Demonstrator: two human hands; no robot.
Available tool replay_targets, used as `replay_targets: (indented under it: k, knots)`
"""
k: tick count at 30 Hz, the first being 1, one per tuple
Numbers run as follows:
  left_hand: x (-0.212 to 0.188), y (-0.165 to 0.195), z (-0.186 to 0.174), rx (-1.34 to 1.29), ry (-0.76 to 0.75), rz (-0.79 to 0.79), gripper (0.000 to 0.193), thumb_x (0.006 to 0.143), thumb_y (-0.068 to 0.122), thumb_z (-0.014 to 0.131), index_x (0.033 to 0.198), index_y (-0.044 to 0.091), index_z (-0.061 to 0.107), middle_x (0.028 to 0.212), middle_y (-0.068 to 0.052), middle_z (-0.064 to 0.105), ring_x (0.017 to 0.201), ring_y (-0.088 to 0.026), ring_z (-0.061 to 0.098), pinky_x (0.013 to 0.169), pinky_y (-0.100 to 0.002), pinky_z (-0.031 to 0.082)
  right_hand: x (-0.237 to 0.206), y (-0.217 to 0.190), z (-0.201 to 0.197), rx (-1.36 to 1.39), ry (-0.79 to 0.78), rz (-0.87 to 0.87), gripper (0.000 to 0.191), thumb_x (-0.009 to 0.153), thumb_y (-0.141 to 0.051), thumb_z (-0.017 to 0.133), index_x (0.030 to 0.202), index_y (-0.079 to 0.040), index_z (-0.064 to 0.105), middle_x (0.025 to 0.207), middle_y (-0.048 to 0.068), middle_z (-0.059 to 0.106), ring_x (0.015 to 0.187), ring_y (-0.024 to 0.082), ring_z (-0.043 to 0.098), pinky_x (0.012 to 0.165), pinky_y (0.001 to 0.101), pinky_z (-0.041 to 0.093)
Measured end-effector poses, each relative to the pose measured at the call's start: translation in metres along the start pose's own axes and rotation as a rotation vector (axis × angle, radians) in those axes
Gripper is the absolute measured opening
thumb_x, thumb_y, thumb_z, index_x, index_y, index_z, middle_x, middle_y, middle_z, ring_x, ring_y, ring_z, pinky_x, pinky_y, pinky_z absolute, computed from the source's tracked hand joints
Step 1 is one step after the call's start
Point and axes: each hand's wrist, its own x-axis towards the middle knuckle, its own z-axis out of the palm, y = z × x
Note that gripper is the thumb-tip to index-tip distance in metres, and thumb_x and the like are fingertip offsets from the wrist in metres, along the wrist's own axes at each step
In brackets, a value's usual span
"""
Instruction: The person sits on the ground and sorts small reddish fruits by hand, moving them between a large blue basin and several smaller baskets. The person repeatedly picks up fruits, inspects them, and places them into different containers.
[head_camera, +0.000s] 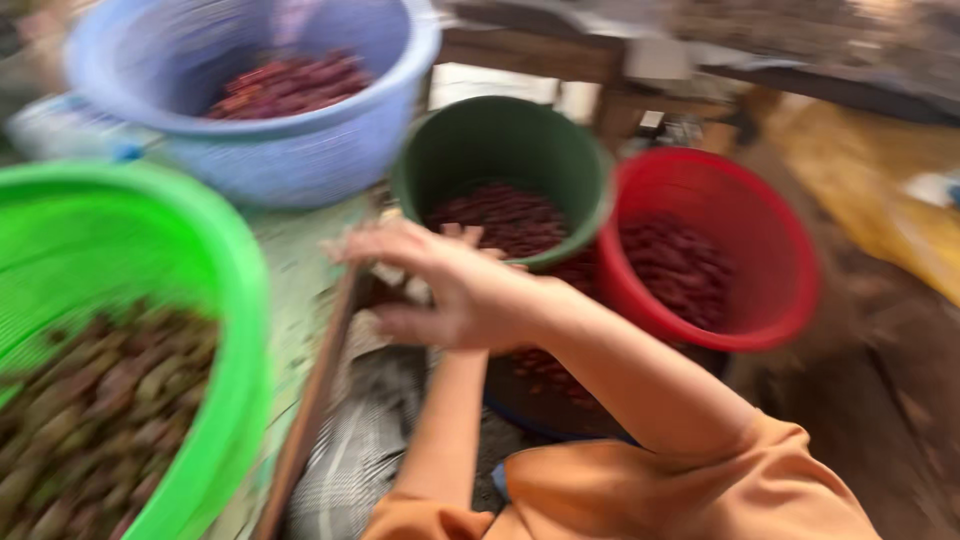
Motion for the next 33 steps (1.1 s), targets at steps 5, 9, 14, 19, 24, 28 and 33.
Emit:
replay_targets:
  k: [5, 9, 14, 19, 24, 28, 33]
  knots:
    - [0.022, 0.015, 0.021, -0.065, 0.005, 0.047, 0.038, 0.093, 0.046, 0.074, 0.095, 0.008, 0.068, 0.145, -0.017, 0.051, 0.151, -0.045, 0.029, 0.118, -0.061, 0.04, -0.158, -0.019, -0.042, 0.021, 0.003, 0.505, 0.051, 0.09, -0.013, 0.076, 0.139, -0.011, 0.061, 0.148, 0.016, 0.056, 0.14, 0.031, 0.053, 0.114, 0.0419, 0.046]
    - [0.021, 0.011, 0.033, -0.139, -0.077, -0.026, 0.04, 0.096, 0.047, 0.074, 0.096, 0.008, 0.069, 0.149, -0.02, 0.049, 0.154, -0.049, 0.025, 0.12, -0.059, 0.041, -0.275, -0.027, -0.048, -0.372, 0.329, 0.805, 0.038, 0.079, -0.013, 0.081, 0.116, -0.014, 0.075, 0.129, 0.009, 0.071, 0.122, 0.028, 0.067, 0.101, 0.0369, 0.054]
    - [0.012, -0.003, 0.05, -0.134, -0.091, 0.012, 0.046, 0.095, 0.048, 0.077, 0.108, 0.005, 0.07, 0.151, -0.024, 0.047, 0.152, -0.05, 0.027, 0.123, -0.062, 0.032, -0.373, 0.006, -0.043, -1.079, 0.591, 0.889, 0.065, 0.064, -0.015, 0.089, 0.126, -0.015, 0.07, 0.132, 0.01, 0.063, 0.13, 0.033, 0.053, 0.107, 0.0501, 0.043]
    - [0.013, -0.002, 0.05, -0.027, -0.104, 0.045, 0.041, 0.098, 0.047, 0.076, 0.113, 0.009, 0.07, 0.149, -0.02, 0.049, 0.15, -0.048, 0.033, 0.122, -0.061, 0.035, -0.416, 0.073, -0.036, -1.253, 0.453, 1.013, 0.057, 0.069, -0.011, 0.08, 0.125, -0.021, 0.071, 0.134, 0.007, 0.062, 0.134, 0.034, 0.051, 0.108, 0.072, 0.03]
    - [0.02, 0.016, 0.038, 0.179, -0.203, 0.032, 0.041, 0.089, 0.046, 0.082, 0.112, 0.014, 0.072, 0.145, -0.015, 0.052, 0.147, -0.045, 0.035, 0.112, -0.066, 0.033, -0.437, 0.108, -0.058, -1.223, 0.49, 0.967, 0.023, 0.083, -0.009, 0.069, 0.104, -0.016, 0.071, 0.117, 0.002, 0.069, 0.127, 0.03, 0.058, 0.112, 0.0753, 0.031]
    - [0.02, 0.014, 0.037, -0.005, -0.096, 0.122, 0.048, 0.091, 0.031, 0.086, 0.129, 0.009, 0.068, 0.149, -0.019, 0.049, 0.148, -0.049, 0.032, 0.119, -0.06, 0.04, -0.443, 0.109, -0.076, -1.273, 0.309, 0.906, 0.022, 0.078, -0.01, 0.065, 0.097, -0.019, 0.072, 0.102, 0.008, 0.068, 0.112, 0.034, 0.061, 0.103, 0.076, 0.036]
    - [0.006, -0.017, 0.05, 0.183, -0.259, 0.084, 0.048, 0.099, 0.044, 0.083, 0.134, 0.017, 0.065, 0.151, -0.012, 0.05, 0.147, -0.043, 0.031, 0.106, -0.085, 0.016, -0.449, 0.083, -0.061, -1.054, 0.296, 0.951, 0.067, 0.076, -0.008, 0.069, 0.142, -0.012, 0.062, 0.156, 0.012, 0.051, 0.151, 0.038, 0.037, 0.115, 0.0771, 0.017]
